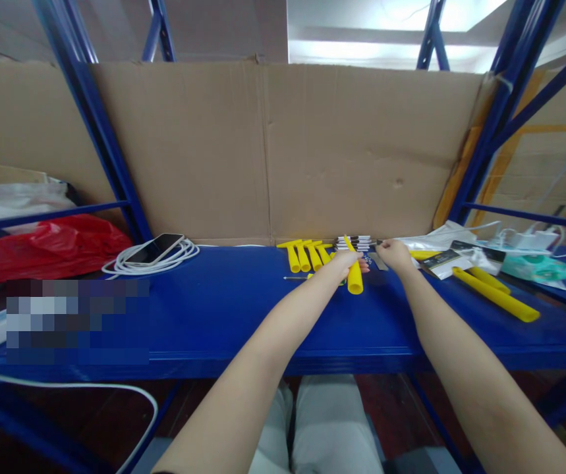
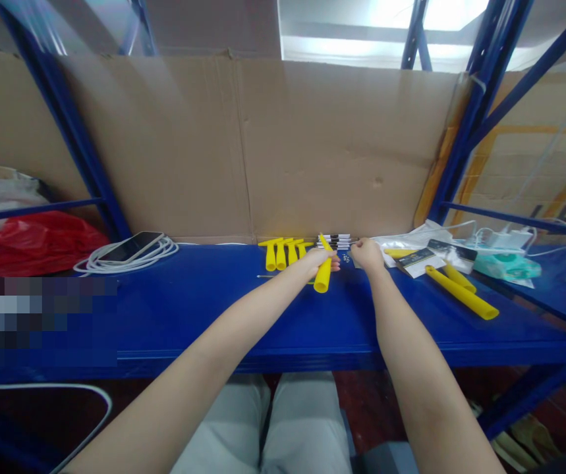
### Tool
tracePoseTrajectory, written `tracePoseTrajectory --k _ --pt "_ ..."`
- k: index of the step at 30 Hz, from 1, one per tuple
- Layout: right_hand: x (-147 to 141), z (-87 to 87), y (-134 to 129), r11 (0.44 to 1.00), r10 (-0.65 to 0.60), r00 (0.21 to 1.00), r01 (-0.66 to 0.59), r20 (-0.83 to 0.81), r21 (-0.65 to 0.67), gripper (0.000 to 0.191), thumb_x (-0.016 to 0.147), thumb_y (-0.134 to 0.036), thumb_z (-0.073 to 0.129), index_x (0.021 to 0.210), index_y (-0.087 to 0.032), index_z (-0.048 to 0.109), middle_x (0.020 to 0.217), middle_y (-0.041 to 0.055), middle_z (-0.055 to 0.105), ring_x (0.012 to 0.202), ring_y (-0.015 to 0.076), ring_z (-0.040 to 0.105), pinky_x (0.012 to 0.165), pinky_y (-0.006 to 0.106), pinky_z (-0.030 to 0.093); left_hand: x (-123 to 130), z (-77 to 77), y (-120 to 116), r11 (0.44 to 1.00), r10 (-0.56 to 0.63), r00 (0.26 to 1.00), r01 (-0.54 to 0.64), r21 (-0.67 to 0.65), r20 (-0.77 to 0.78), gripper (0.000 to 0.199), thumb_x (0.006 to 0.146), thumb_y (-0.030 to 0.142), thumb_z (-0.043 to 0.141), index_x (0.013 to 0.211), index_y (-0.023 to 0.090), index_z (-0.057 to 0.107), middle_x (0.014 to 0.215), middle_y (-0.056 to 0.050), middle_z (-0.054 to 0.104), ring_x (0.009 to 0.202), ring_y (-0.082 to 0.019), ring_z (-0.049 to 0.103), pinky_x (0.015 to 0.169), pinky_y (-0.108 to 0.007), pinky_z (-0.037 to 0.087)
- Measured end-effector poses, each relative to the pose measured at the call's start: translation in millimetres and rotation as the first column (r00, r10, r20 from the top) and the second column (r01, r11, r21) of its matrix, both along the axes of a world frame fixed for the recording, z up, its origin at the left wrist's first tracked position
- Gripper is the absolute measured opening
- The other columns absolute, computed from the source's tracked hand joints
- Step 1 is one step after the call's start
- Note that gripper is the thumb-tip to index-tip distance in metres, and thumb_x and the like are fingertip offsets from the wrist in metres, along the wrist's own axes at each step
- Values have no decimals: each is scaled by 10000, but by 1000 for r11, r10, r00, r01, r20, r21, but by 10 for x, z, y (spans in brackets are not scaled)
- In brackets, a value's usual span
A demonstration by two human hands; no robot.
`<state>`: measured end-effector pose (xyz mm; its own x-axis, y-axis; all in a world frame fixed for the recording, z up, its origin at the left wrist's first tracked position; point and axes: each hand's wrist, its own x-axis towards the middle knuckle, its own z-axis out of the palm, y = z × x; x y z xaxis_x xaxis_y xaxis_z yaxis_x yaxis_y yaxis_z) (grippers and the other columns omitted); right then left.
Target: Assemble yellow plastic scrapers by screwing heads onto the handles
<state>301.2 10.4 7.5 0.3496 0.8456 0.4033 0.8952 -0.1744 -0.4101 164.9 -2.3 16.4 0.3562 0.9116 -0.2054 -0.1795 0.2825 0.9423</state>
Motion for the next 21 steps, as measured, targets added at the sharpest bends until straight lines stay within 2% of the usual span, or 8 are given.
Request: tracePoseTrajectory --k 4,6,9,11,14,16,19,21 --pt "-30 8 -2 998 47 998 -46 33 -38 306 757 -219 437 866 -115 704 875 134 698 832 214 634 670 236 441 -189 99 9 1000 12 999 -12 3 -49 166 863 99 432 967 34 543 580 -17 561 407 -72 480 447 -194 442" --pt "-53 -3 11 985 150 987 -143 62 -99 289 739 -186 450 845 -123 712 869 114 704 826 201 637 687 225 449 -361 172 0 999 7 997 -4 35 -82 170 861 88 420 949 33 555 572 -17 558 422 -72 496 460 -187 446" --pt "-101 -35 33 928 335 937 -310 97 -204 294 694 -119 470 835 -153 726 887 68 712 826 173 640 734 203 456 -693 263 -32 997 46 992 -37 74 -122 175 856 75 410 943 31 555 588 -25 564 445 -67 513 438 -162 417" --pt "-139 -60 43 893 406 908 -371 101 -256 345 662 -77 468 861 -175 733 885 41 716 800 159 643 736 197 464 -936 303 -57 991 73 984 -52 126 -162 191 849 72 406 970 30 548 629 -47 588 457 -71 522 434 -168 411" --pt "-189 -93 53 862 445 892 -399 87 -314 433 641 -43 441 926 -192 731 848 23 720 747 154 648 721 205 480 -1276 340 -70 956 166 960 -101 275 -225 254 814 31 424 1054 68 499 700 -58 612 468 -72 539 425 -167 398" --pt "-211 -110 64 853 455 886 -403 93 -333 462 630 -27 430 941 -194 729 879 22 719 788 159 653 756 211 479 -1462 352 -54 923 250 937 -154 352 -244 278 815 36 433 1088 86 453 746 -67 616 466 -69 545 418 -165 398" --pt "-215 -128 90 848 471 874 -411 118 -336 466 614 -14 435 928 -189 731 985 31 703 938 177 634 863 233 448 -1664 339 -13 891 352 897 -232 391 -269 292 823 39 426 1106 105 393 803 -75 613 467 -67 557 414 -163 401" --pt "-197 -137 110 847 472 873 -408 127 -342 466 608 -8 438 924 -185 731 1023 39 692 1004 187 612 914 255 422 -1753 302 2 884 373 885 -248 397 -279 305 831 53 427 1119 120 355 832 -80 614 474 -70 567 412 -163 401"
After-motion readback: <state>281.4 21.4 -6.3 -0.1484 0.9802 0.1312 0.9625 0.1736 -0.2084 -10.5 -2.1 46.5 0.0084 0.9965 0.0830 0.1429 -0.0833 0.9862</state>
